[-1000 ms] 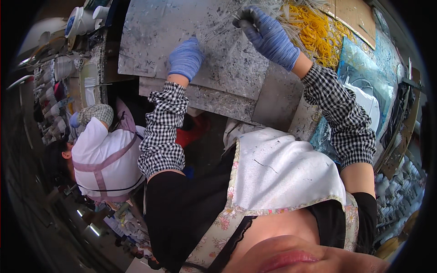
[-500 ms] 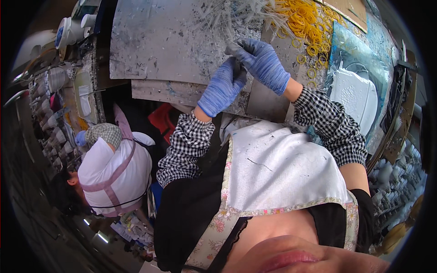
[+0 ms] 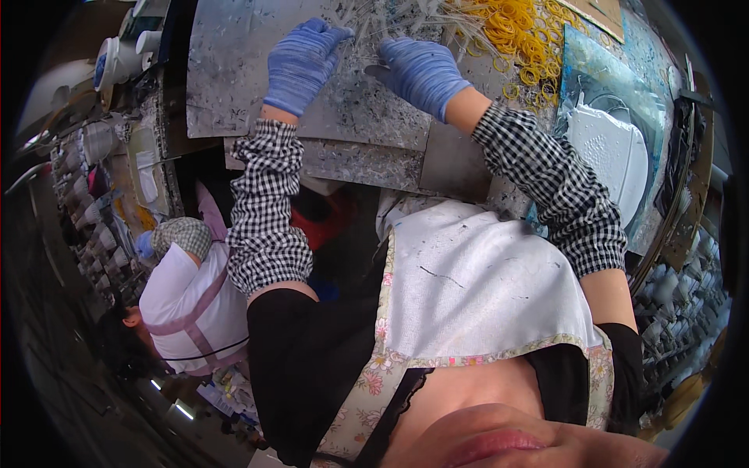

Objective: The person dips bundles of bristles into white glue on a plate, gathers and aligns loose bristles on the workbench, and binds them into bundles using rubber bands.

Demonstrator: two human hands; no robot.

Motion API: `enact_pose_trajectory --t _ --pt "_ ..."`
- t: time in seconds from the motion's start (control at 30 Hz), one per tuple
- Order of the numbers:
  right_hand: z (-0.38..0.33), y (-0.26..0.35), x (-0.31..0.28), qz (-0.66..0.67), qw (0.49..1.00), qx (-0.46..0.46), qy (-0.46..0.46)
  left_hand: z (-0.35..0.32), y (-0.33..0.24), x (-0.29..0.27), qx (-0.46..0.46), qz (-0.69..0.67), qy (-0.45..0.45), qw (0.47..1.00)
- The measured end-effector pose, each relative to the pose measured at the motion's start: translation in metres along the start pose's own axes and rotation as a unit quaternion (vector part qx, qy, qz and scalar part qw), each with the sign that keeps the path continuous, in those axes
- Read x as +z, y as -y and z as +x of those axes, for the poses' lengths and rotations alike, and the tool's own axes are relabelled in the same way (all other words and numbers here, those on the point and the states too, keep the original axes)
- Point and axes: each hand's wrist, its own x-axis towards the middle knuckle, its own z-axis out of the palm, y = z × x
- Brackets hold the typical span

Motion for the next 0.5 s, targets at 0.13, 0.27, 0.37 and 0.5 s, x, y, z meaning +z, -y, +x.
enact_pose_trajectory --t 0.13,0.27,0.37,0.5 --pt "0.0 -0.004 0.016 -0.034 0.999 0.02 0.019 0.024 0.02 0.019 0.177 0.068 0.081 0.979" --pt "-0.029 -0.011 0.004 -0.035 0.992 0.065 0.098 0.02 0.033 0.038 0.239 0.057 0.095 0.965" --pt "-0.047 -0.019 -0.021 -0.031 0.993 0.005 0.115 0.01 0.02 0.034 0.323 0.052 0.073 0.942" --pt "-0.023 -0.027 -0.04 -0.082 0.996 -0.01 -0.04 -0.015 0.0 0.039 0.291 -0.08 -0.033 0.953"
